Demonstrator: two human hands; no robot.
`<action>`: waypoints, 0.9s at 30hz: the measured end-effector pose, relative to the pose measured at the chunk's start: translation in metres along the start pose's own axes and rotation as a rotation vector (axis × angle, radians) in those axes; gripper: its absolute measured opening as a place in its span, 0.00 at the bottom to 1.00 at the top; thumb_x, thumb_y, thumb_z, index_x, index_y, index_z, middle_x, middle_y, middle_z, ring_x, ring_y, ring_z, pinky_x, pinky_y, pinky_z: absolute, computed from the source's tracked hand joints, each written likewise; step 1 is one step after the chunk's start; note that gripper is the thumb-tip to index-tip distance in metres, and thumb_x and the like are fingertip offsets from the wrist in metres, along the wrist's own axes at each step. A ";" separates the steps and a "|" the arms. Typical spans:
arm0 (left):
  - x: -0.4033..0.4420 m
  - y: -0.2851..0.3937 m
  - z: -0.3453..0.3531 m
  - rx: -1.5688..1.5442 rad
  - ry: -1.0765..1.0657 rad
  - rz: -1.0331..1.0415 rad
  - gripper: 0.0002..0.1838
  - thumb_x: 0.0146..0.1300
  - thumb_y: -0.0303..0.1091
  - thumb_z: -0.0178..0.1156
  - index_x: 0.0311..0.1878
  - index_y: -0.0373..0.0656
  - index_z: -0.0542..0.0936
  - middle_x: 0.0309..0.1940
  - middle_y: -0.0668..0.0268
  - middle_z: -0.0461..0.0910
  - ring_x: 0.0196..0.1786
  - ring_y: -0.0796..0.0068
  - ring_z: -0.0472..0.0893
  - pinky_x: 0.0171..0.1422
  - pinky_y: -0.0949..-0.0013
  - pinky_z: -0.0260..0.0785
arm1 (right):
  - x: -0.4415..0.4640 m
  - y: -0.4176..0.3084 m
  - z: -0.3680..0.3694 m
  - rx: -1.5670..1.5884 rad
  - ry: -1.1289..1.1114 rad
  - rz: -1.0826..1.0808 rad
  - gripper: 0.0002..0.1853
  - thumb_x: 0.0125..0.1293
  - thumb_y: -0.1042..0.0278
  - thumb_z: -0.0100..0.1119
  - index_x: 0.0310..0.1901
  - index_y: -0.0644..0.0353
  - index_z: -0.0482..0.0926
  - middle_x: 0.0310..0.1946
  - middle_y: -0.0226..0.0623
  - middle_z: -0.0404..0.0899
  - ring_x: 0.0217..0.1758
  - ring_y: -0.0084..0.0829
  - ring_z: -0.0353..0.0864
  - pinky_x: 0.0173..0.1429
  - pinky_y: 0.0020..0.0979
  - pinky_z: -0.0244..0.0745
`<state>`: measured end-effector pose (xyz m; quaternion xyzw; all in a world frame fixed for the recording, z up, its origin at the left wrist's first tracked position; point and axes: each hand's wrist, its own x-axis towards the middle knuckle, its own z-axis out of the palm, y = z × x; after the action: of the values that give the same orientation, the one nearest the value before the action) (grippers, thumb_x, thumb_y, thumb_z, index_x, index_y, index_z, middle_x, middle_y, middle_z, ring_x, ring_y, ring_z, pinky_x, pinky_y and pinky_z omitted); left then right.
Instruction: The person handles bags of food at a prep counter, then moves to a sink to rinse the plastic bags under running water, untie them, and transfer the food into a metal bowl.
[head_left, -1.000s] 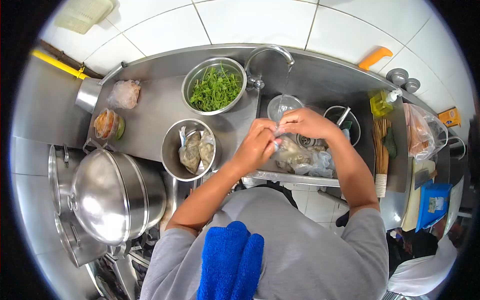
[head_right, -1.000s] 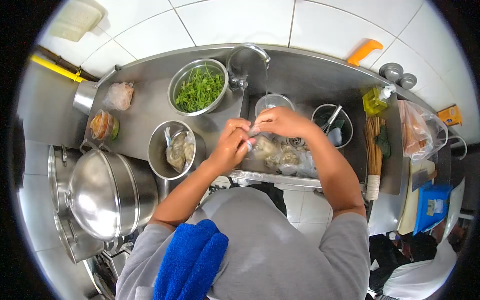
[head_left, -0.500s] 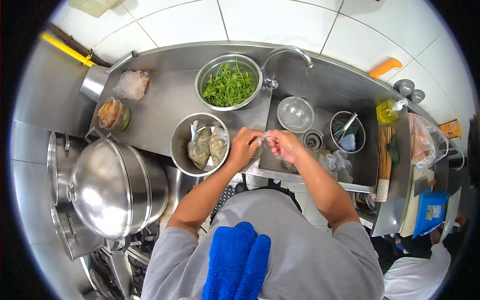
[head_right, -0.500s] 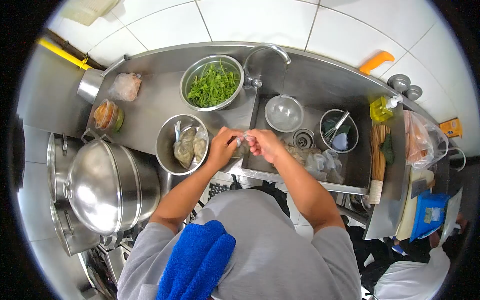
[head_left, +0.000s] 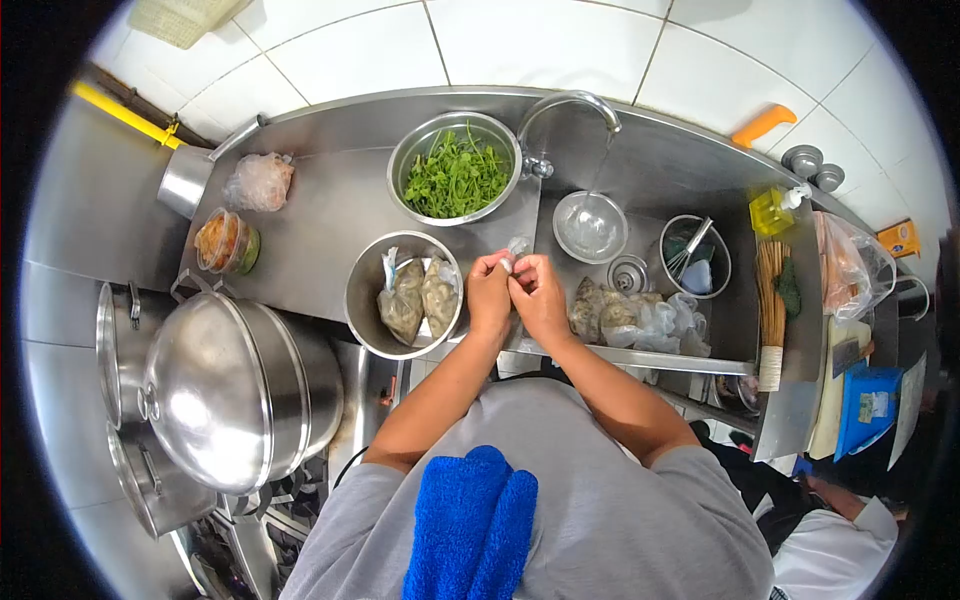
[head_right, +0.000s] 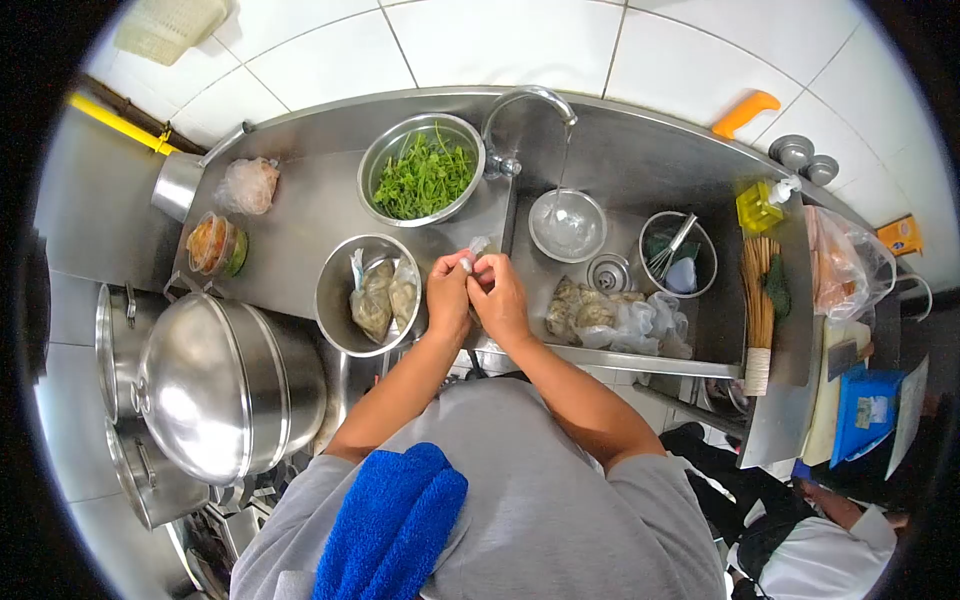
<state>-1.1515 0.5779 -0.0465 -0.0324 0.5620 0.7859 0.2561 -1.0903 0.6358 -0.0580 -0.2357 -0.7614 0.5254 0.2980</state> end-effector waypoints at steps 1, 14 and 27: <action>0.000 0.004 0.004 -0.036 0.020 -0.026 0.06 0.64 0.28 0.54 0.41 0.36 0.74 0.36 0.64 0.76 0.37 0.76 0.76 0.42 0.74 0.71 | 0.004 -0.003 0.001 0.067 0.018 -0.006 0.15 0.53 0.75 0.61 0.41 0.60 0.68 0.31 0.33 0.73 0.29 0.30 0.75 0.36 0.31 0.72; 0.016 -0.018 -0.001 0.170 -0.012 0.260 0.03 0.61 0.24 0.55 0.38 0.38 0.75 0.36 0.67 0.77 0.39 0.80 0.75 0.47 0.77 0.68 | 0.032 0.023 0.010 0.397 0.010 0.232 0.15 0.53 0.77 0.56 0.38 0.59 0.60 0.28 0.30 0.67 0.29 0.19 0.66 0.33 0.23 0.65; 0.013 0.004 -0.004 0.280 -0.289 0.044 0.12 0.64 0.26 0.52 0.48 0.38 0.79 0.38 0.71 0.77 0.38 0.84 0.72 0.46 0.80 0.63 | 0.044 0.056 -0.018 0.498 -0.285 0.302 0.10 0.55 0.78 0.54 0.37 0.57 0.64 0.29 0.27 0.67 0.30 0.17 0.65 0.32 0.23 0.63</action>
<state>-1.1655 0.5784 -0.0485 0.1292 0.6236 0.7020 0.3188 -1.1060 0.6965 -0.0969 -0.1896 -0.5999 0.7615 0.1555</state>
